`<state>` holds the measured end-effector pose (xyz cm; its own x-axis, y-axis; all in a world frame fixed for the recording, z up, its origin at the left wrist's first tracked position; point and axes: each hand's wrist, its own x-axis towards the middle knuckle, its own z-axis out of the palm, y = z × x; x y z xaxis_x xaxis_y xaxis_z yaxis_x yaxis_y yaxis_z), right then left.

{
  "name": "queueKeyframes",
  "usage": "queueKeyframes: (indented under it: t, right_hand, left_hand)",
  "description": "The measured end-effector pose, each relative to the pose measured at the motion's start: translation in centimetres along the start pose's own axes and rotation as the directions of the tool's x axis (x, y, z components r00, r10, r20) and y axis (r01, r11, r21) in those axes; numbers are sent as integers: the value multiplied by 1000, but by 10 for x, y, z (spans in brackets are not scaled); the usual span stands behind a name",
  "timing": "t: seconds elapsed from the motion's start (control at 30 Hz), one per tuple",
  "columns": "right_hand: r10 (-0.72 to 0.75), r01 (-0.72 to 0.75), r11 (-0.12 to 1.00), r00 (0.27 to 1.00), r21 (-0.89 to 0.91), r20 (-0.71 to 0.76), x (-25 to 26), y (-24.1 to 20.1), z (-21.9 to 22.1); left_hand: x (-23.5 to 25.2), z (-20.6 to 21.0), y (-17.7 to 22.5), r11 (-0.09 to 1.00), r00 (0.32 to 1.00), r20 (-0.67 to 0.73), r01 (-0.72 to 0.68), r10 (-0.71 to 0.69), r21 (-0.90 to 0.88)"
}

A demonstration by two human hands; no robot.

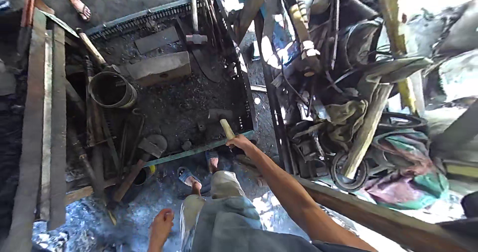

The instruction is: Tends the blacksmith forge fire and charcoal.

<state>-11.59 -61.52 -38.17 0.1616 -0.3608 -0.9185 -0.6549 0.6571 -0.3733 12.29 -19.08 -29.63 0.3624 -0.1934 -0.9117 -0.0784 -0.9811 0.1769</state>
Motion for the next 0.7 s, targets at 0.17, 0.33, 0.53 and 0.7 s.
queueKeyframes:
  t: [0.17,0.33,0.53,0.7]
  right_hand:
    - [-28,29,1000,992,10,-125,4,14,-20]
    - [-75,7,963,968,-271,-240,37,56,-48]
    - [-231,-123,758,868,-640,-440,14,64,-24]
    - [-430,121,695,860,-709,-275,28,4,41]
  left_hand:
    - [11,-10,19,996,996,-55,-75,72,-50]
    - [22,-32,0,999,997,-67,-46,46,5]
    - [23,-46,-14,997,994,-109,16,-24,-70]
    - [56,-39,-23,999,998,-64,10,-7,52]
